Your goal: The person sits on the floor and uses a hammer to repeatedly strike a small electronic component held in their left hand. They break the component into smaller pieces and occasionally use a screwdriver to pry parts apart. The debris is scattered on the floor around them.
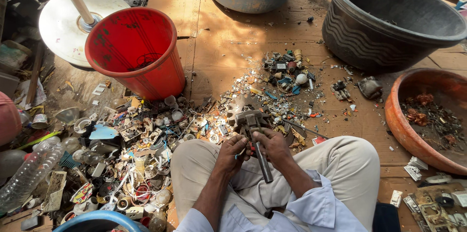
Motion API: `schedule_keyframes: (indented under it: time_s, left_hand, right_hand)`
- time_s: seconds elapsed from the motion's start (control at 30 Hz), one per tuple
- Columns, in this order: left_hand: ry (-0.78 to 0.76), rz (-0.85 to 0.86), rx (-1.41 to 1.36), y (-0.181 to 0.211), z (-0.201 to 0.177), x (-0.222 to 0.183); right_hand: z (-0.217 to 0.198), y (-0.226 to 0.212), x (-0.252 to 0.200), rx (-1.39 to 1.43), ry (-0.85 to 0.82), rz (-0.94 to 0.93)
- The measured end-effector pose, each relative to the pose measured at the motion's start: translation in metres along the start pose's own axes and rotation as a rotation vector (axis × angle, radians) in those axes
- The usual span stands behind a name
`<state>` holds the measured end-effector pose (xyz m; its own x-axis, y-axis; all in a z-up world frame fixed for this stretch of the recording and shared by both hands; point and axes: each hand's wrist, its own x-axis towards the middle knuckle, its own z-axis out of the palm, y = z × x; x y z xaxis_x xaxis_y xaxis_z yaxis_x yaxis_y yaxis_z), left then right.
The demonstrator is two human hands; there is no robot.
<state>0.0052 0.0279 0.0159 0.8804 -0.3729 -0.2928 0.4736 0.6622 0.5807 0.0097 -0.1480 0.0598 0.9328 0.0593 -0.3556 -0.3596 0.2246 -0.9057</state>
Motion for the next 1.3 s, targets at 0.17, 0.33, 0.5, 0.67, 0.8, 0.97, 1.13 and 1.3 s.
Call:
schedule_keyframes:
  time_s: [0.17,0.33,0.5,0.67,0.8,0.97,1.13,1.3]
  left_hand:
    - [-0.064,0.005,0.175,-0.007,-0.003,0.0]
    - [0.116,-0.006,0.086,-0.004,0.001,0.001]
    - [0.176,0.014,0.034,-0.008,-0.007,0.01]
    - [0.203,0.045,0.001,-0.013,-0.01,0.016]
    - [0.226,0.044,0.024,-0.009,-0.009,0.022]
    - [0.199,0.077,0.019,-0.018,-0.008,0.02]
    - [0.201,0.047,0.021,-0.013,-0.003,0.012]
    - [0.147,0.055,-0.042,-0.015,0.0,0.009]
  right_hand:
    - [-0.004,0.006,0.002,-0.159,-0.103,-0.057]
    - [-0.027,0.001,0.012,0.286,0.036,0.134]
    - [-0.078,-0.041,-0.003,0.247,0.195,-0.015]
    - [-0.174,-0.151,-0.048,0.567,0.487,-0.459]
    - [-0.17,-0.163,-0.057,0.542,0.686,-0.41]
    - [-0.053,-0.036,-0.035,-0.274,0.14,-0.038]
    - [0.008,0.007,-0.022,-0.295,-0.077,-0.141]
    - [0.002,0.003,-0.02,-0.029,-0.078,-0.069]
